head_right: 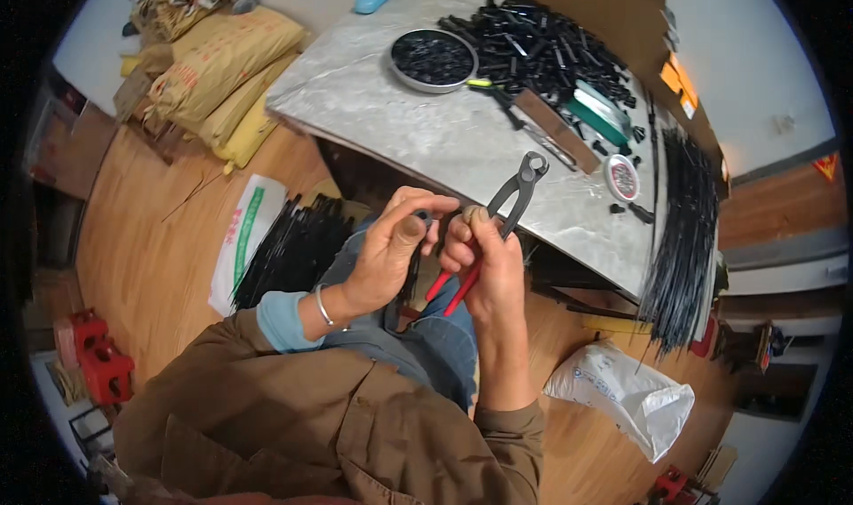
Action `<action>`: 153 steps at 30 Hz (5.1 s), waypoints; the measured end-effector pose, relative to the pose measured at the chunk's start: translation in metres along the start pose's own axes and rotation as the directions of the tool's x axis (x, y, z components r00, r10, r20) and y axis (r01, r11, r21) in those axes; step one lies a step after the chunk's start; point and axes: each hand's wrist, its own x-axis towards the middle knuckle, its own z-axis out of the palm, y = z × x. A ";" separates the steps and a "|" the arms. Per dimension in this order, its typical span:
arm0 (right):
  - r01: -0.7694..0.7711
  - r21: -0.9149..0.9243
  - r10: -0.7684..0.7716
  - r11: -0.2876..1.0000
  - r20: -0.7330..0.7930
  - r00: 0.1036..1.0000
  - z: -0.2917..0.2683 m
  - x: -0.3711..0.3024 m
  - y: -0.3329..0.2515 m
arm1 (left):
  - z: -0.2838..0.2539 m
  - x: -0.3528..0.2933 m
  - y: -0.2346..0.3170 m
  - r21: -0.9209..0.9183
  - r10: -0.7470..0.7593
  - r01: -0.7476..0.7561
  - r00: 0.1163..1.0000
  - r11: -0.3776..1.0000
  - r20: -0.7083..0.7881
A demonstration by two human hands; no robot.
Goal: Assembling components by attaching small plastic clips and connectors to black rods and bundling them at a workstation.
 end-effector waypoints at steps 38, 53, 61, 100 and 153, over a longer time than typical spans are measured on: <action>0.102 -0.364 -0.110 0.926 -0.001 0.994 0.027 0.002 0.048 | -0.033 -0.023 0.000 -0.098 -0.194 0.190 0.980 0.977 -0.034; 0.098 -0.342 -0.117 0.935 -0.034 0.993 0.024 0.004 0.050 | -0.031 -0.018 -0.003 -0.090 -0.203 0.200 0.979 0.976 -0.029; 0.084 -0.343 -0.108 0.936 -0.050 0.993 0.026 0.004 0.051 | -0.031 -0.019 -0.006 -0.095 -0.198 0.192 0.979 0.977 -0.054; 0.051 -0.314 -0.087 0.948 -0.099 0.991 0.024 0.007 0.058 | -0.033 -0.021 -0.015 -0.046 -0.137 0.132 0.985 0.990 -0.110; -0.347 -0.870 0.471 0.350 -0.157 0.868 0.031 -0.054 -0.015 | -0.024 -0.006 -0.009 -0.103 -0.416 0.409 0.908 0.906 -0.055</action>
